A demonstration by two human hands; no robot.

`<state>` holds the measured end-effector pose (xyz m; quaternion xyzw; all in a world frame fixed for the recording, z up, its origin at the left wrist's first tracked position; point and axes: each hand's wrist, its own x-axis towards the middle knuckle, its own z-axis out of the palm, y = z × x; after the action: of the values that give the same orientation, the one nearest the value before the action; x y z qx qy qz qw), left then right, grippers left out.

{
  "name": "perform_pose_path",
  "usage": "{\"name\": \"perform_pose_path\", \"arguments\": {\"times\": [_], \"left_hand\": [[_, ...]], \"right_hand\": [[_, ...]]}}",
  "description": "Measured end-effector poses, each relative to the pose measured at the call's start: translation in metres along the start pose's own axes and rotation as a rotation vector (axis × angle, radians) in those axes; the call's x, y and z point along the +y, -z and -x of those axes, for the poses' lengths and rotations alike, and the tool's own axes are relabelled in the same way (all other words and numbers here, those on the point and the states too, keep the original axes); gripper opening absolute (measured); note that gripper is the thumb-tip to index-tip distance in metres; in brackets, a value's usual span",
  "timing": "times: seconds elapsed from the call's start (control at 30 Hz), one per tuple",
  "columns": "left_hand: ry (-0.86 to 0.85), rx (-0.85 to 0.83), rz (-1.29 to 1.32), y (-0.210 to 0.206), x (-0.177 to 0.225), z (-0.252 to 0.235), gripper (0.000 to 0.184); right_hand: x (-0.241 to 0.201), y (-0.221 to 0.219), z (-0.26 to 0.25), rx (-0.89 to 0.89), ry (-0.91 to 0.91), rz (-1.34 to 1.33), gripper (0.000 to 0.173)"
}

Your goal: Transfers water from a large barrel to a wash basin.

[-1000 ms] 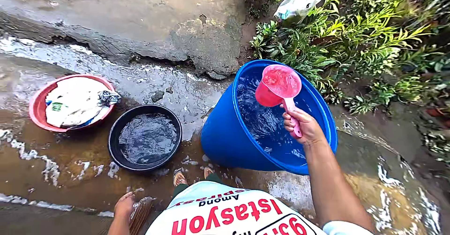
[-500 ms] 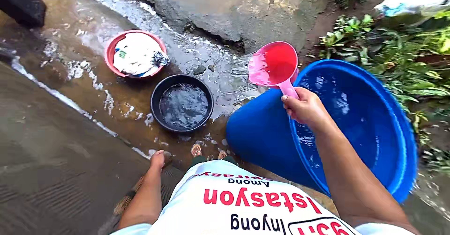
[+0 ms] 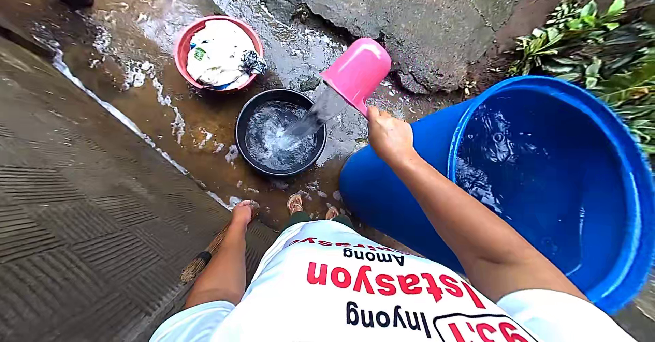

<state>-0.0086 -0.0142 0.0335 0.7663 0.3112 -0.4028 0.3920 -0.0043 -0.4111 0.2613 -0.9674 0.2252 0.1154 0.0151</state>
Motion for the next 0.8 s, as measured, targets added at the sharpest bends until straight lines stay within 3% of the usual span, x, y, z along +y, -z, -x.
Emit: {"name": "perform_pose_path", "arguments": {"times": [0.13, 0.23, 0.4, 0.57, 0.7, 0.8], "left_hand": [[-0.013, -0.009, -0.065, -0.002, 0.011, -0.004, 0.039], [-0.031, -0.017, -0.085, -0.004, 0.017, -0.011, 0.039], [-0.051, -0.019, -0.118, -0.005, 0.033, -0.010, 0.038], [-0.066, -0.029, -0.129, -0.004, 0.041, -0.014, 0.039], [-0.078, -0.016, -0.146, -0.005, 0.043, -0.018, 0.039], [-0.082, -0.010, -0.156, -0.008, 0.045, -0.017, 0.038]], "right_hand": [[0.011, 0.019, 0.006, 0.087, -0.001, 0.003, 0.041], [0.048, 0.046, 0.034, 0.206, -0.092, -0.085, 0.043], [0.172, 0.057, 0.105, 0.255, -0.613, -0.212, 0.054], [0.280, -0.002, 0.168, 0.078, -0.991, -0.155, 0.053], [0.304, -0.064, 0.178, -0.223, -1.016, -0.176, 0.052], [0.306, -0.103, 0.156, -0.215, -0.991, -0.534, 0.046]]}}
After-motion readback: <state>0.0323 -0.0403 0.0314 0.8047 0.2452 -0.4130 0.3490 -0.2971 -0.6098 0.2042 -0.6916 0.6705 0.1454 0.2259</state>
